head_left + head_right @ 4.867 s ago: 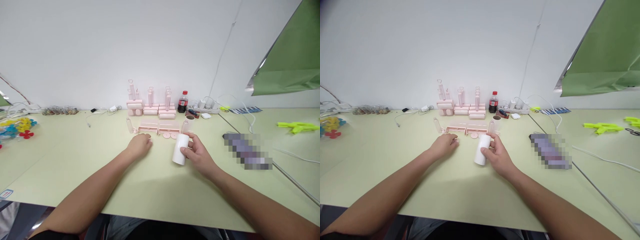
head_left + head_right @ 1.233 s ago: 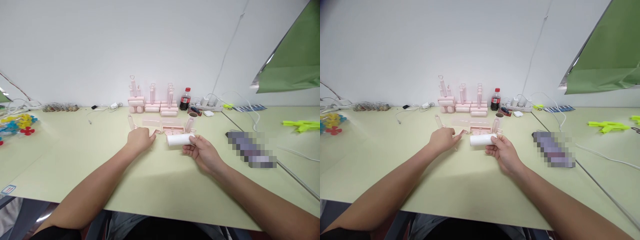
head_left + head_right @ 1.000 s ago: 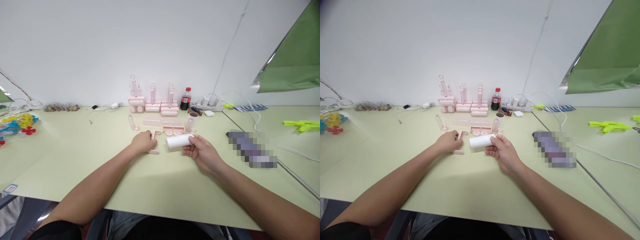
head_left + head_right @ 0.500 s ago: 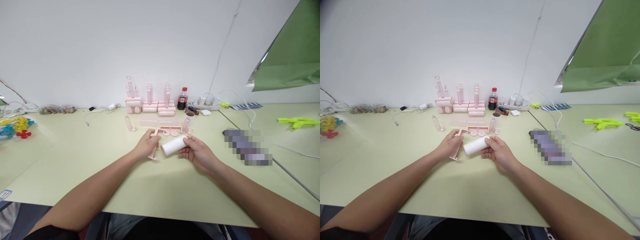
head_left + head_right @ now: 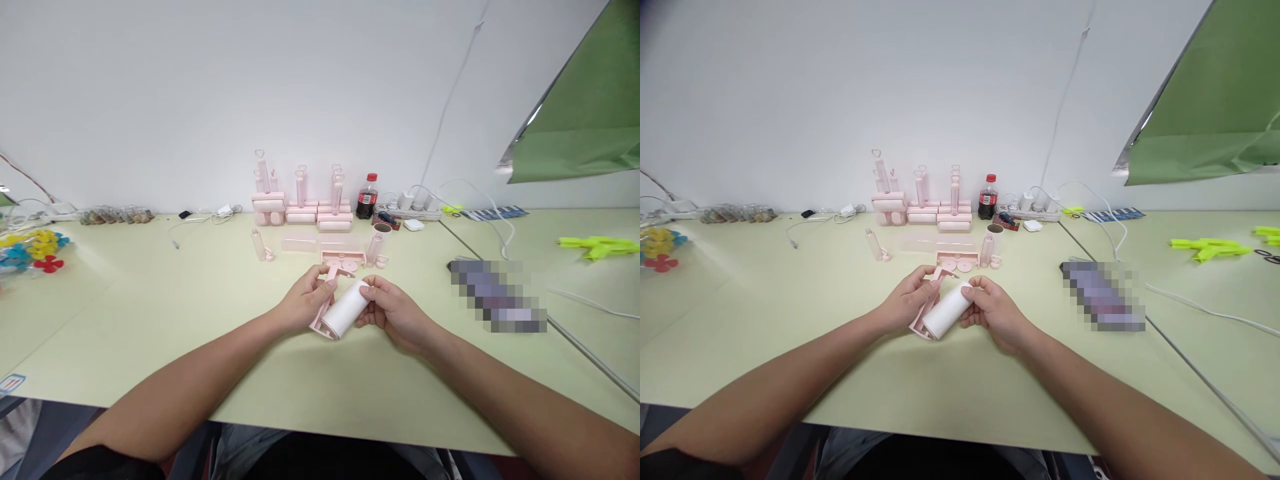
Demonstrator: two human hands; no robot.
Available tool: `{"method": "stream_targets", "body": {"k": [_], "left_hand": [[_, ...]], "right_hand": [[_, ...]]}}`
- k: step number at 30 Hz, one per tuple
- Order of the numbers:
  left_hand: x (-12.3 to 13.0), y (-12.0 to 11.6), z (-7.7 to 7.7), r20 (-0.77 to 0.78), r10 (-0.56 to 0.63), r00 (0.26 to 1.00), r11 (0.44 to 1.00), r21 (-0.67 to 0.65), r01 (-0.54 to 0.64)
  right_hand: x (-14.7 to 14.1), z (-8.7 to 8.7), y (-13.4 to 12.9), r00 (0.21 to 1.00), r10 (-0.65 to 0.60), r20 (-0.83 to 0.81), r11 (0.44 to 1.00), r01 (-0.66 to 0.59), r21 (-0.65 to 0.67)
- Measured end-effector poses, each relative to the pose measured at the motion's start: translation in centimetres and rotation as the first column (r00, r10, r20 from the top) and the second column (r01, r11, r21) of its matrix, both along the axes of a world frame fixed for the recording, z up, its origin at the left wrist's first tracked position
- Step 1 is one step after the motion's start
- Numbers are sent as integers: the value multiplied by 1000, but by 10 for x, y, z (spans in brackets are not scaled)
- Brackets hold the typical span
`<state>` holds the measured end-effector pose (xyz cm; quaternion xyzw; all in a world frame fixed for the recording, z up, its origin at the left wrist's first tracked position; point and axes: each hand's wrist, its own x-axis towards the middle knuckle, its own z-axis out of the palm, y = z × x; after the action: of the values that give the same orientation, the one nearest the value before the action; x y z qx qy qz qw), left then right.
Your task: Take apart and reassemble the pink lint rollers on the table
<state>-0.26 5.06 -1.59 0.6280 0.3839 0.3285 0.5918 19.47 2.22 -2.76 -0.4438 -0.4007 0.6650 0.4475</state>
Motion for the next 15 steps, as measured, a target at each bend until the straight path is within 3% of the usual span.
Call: {"method": "stream_targets", "body": {"k": [10, 15], "left_hand": [[4, -4, -5, 56, 39, 998, 999, 14, -40], [4, -6, -7, 13, 75, 997, 986, 150, -76]], "right_hand": [[0, -4, 1, 999, 52, -4, 998, -52, 42], [0, -6, 3, 997, 16, -72, 995, -9, 99]]}}
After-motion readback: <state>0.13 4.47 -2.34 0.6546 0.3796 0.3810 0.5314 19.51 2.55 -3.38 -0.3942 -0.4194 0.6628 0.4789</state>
